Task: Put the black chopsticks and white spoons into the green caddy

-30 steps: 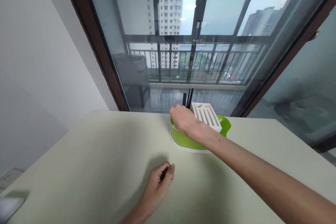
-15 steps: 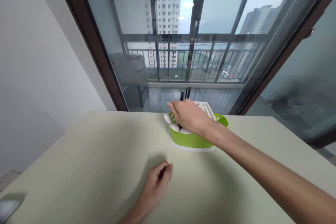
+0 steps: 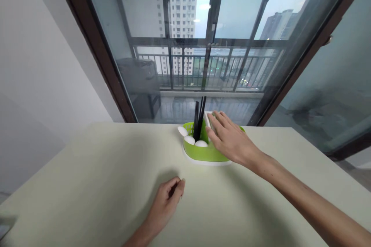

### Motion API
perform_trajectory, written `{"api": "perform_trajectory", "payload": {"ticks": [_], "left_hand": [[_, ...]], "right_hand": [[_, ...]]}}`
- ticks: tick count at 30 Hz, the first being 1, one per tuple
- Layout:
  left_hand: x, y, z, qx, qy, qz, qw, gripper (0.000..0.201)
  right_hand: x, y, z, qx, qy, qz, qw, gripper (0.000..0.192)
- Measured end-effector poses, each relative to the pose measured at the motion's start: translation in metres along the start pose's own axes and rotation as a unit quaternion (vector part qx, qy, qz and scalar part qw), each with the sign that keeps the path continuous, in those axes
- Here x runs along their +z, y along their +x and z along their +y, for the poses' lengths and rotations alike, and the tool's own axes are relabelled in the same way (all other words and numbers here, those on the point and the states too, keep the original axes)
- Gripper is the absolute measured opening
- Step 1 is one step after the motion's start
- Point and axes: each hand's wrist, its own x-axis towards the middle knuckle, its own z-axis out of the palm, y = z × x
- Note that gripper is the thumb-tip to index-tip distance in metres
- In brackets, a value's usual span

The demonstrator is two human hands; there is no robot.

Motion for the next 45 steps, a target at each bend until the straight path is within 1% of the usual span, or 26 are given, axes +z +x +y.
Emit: {"api": "perform_trajectory", "payload": {"ticks": [4, 7, 13, 20, 24, 29, 32, 34, 36, 38, 39, 40, 41, 43, 45], "left_hand": [[-0.003, 0.000, 0.000, 0.001, 0.015, 0.001, 1.000, 0.047], [-0.004, 0.000, -0.001, 0.003, 0.022, -0.001, 1.000, 0.047], [-0.005, 0.002, -0.003, 0.013, 0.037, -0.004, 0.999, 0.047], [-0.007, 0.002, 0.001, 0.008, 0.045, -0.009, 0.999, 0.048], [-0.006, 0.004, -0.002, 0.017, 0.052, -0.011, 0.998, 0.048], [-0.005, 0.007, -0.008, 0.025, 0.052, -0.018, 0.998, 0.048], [-0.005, 0.007, -0.007, 0.033, 0.058, -0.018, 0.998, 0.048], [-0.005, 0.008, -0.006, 0.038, 0.064, -0.016, 0.997, 0.047], [-0.006, 0.009, -0.006, 0.038, 0.066, -0.016, 0.997, 0.047], [-0.006, 0.009, -0.006, 0.034, 0.066, -0.018, 0.997, 0.048], [-0.006, 0.009, -0.006, 0.032, 0.066, -0.019, 0.997, 0.048], [-0.006, 0.009, -0.006, 0.029, 0.067, -0.019, 0.997, 0.048], [-0.006, 0.009, -0.006, 0.028, 0.068, -0.020, 0.997, 0.049], [-0.007, 0.008, -0.005, 0.026, 0.072, -0.021, 0.997, 0.049], [-0.008, 0.006, -0.004, 0.025, 0.076, -0.022, 0.997, 0.049]], "right_hand": [[-0.002, 0.000, 0.015, 0.052, 0.010, -0.043, 0.998, 0.068], [-0.002, -0.005, 0.036, 0.062, 0.003, -0.042, 0.997, 0.070], [-0.008, -0.019, 0.087, 0.090, 0.015, -0.038, 0.995, 0.071], [-0.010, -0.038, 0.153, 0.106, 0.053, -0.028, 0.993, 0.067], [-0.011, -0.050, 0.190, 0.104, 0.065, -0.023, 0.992, 0.065], [-0.017, -0.061, 0.225, 0.102, 0.068, -0.030, 0.992, 0.065], [-0.023, -0.067, 0.241, 0.098, 0.060, -0.026, 0.993, 0.062], [-0.030, -0.070, 0.240, 0.098, 0.050, -0.021, 0.994, 0.060], [-0.036, -0.075, 0.225, 0.089, 0.022, 0.008, 0.996, 0.059], [-0.040, -0.081, 0.195, 0.061, -0.034, 0.071, 0.995, 0.056], [-0.040, -0.084, 0.175, 0.055, -0.057, 0.117, 0.990, 0.054], [-0.038, -0.087, 0.155, 0.050, -0.072, 0.148, 0.985, 0.050], [-0.034, -0.090, 0.135, 0.034, -0.077, 0.164, 0.983, 0.046], [-0.022, -0.095, 0.100, -0.033, -0.050, 0.153, 0.986, 0.037], [-0.004, -0.098, 0.073, -0.078, -0.024, 0.114, 0.990, 0.026]]}}
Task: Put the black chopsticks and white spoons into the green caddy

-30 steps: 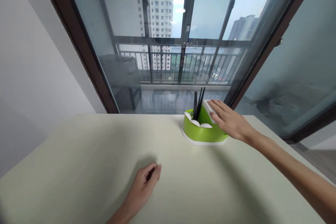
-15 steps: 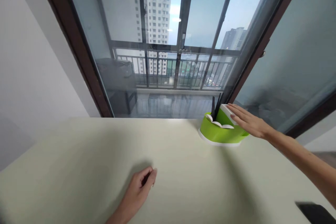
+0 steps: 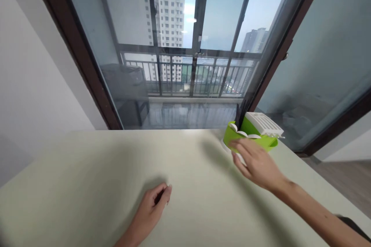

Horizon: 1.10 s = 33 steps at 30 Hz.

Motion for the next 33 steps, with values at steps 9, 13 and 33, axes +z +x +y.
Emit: {"api": "perform_trajectory", "payload": {"ticks": [9, 13, 33], "left_hand": [[-0.001, -0.003, 0.001, -0.003, 0.000, 0.007, 1.000, 0.051], [0.000, -0.005, 0.002, -0.001, 0.004, 0.006, 1.000, 0.051], [0.003, -0.019, 0.005, -0.037, 0.038, -0.018, 0.998, 0.048]], "right_hand": [[0.086, -0.004, -0.062, 0.167, 0.178, -0.154, 0.957, 0.023], [0.109, 0.006, -0.068, 0.209, 0.202, -0.141, 0.946, 0.028], [0.114, 0.012, -0.068, 0.334, 0.335, -0.066, 0.878, 0.042]]}}
